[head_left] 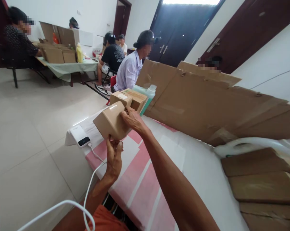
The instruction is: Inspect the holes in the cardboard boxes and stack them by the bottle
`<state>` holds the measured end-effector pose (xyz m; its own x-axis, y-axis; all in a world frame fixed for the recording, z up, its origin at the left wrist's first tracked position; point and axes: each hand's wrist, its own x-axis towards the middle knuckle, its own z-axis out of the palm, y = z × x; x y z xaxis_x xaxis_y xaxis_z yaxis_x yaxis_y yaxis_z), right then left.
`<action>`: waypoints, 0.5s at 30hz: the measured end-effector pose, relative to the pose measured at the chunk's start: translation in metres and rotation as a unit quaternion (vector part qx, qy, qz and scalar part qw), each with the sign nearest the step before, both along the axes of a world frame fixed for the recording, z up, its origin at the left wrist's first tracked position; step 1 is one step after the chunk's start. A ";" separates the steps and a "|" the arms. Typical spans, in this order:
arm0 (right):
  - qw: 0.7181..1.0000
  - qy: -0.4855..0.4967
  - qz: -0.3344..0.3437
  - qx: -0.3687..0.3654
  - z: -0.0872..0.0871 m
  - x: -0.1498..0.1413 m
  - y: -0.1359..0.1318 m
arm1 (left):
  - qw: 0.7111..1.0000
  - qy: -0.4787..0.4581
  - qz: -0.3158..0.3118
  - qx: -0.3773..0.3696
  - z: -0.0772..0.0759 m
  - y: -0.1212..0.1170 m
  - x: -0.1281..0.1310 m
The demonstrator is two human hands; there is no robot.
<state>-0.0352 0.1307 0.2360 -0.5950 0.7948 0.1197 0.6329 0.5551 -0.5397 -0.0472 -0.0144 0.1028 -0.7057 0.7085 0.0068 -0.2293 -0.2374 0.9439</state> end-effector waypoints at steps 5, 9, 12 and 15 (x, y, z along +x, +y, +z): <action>0.999 0.026 0.004 0.022 -0.017 -0.026 0.004 | 0.997 -0.068 0.017 0.012 -0.002 0.027 -0.023; 0.995 0.090 0.024 0.038 -0.027 -0.030 0.001 | 0.994 -0.098 0.039 0.024 -0.004 0.048 -0.037; 0.988 0.146 0.014 0.040 -0.036 -0.010 -0.011 | 0.994 -0.095 0.046 0.029 -0.005 0.057 -0.048; 0.980 0.194 -0.012 0.030 -0.052 0.040 -0.037 | 0.996 -0.083 0.034 0.025 -0.003 0.054 -0.051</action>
<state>0.0049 0.0937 0.1840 -0.4770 0.7921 0.3810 0.3994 0.5815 -0.7088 -0.0987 0.0400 0.0997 -0.7456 0.6615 -0.0808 -0.3641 -0.3029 0.8807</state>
